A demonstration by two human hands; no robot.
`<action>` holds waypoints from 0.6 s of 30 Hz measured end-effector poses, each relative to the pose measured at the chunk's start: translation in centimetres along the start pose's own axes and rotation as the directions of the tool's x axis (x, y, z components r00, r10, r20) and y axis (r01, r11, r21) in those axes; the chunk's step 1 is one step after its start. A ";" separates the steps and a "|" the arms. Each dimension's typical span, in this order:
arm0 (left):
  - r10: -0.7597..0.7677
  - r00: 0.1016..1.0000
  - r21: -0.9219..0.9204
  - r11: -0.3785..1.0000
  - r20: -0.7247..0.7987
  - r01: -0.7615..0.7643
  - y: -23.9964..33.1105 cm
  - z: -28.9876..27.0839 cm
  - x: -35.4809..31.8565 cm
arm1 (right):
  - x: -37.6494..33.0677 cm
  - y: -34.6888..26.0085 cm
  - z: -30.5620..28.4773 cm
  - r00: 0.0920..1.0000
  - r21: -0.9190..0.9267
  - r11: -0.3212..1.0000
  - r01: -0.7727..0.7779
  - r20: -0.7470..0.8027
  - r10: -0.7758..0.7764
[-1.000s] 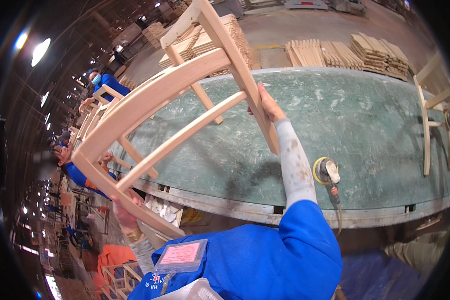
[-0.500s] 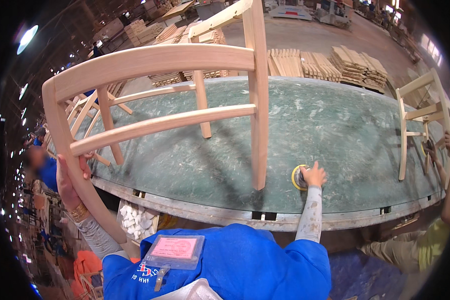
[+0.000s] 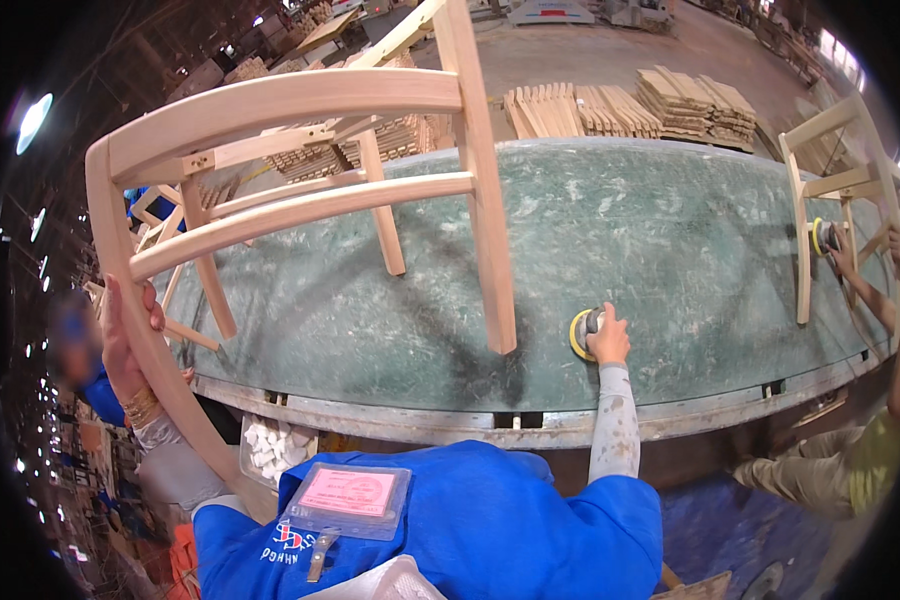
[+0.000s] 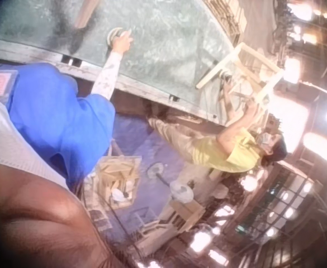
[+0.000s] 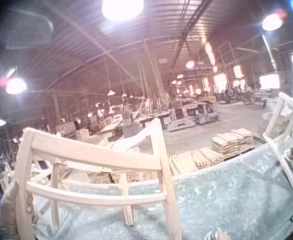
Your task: The person uses a handheld orbital sander to smooth the legs and frame of a wooden chair frame on a workbench. They reposition the chair multiple times to access different surfaces and occasionally use a small white pad to wipe or inspect the wood.
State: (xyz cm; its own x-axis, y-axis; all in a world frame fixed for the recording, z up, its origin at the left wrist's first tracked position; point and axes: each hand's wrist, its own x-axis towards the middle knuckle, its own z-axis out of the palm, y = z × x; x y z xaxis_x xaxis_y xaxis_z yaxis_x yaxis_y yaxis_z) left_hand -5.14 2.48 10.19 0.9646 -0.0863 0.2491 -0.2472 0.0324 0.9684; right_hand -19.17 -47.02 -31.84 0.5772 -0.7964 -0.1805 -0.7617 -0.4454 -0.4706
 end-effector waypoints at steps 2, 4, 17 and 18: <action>0.037 0.999 0.026 0.999 0.025 -0.037 0.4 0.4 -0.4 | 0.2 -2.1 -2.2 0.995 0.234 0.970 0.070 -0.079 -0.053; 0.001 1.000 0.022 1.000 0.030 -0.002 0.2 -0.5 -0.8 | -1.8 -6.5 -6.6 0.931 0.517 0.777 0.358 -0.260 -0.256; -0.010 1.000 0.009 1.000 -0.018 0.010 -0.9 -2.0 -4.2 | -10.4 -38.5 -23.8 0.592 0.505 0.328 0.799 -0.560 -0.580; 0.010 1.000 0.018 1.000 -0.019 -0.009 -1.2 -1.5 -4.1 | -10.0 -39.1 -23.6 0.616 0.515 0.352 0.782 -0.551 -0.563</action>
State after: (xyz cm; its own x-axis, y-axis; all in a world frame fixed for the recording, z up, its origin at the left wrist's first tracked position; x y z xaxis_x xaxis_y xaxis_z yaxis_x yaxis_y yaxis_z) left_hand -8.63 4.29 7.97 0.9638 -0.0670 0.2582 -0.2578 0.0156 0.9661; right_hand -2.09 -31.28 8.76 0.6222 -0.4657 0.6293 0.3347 -0.5684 -0.7516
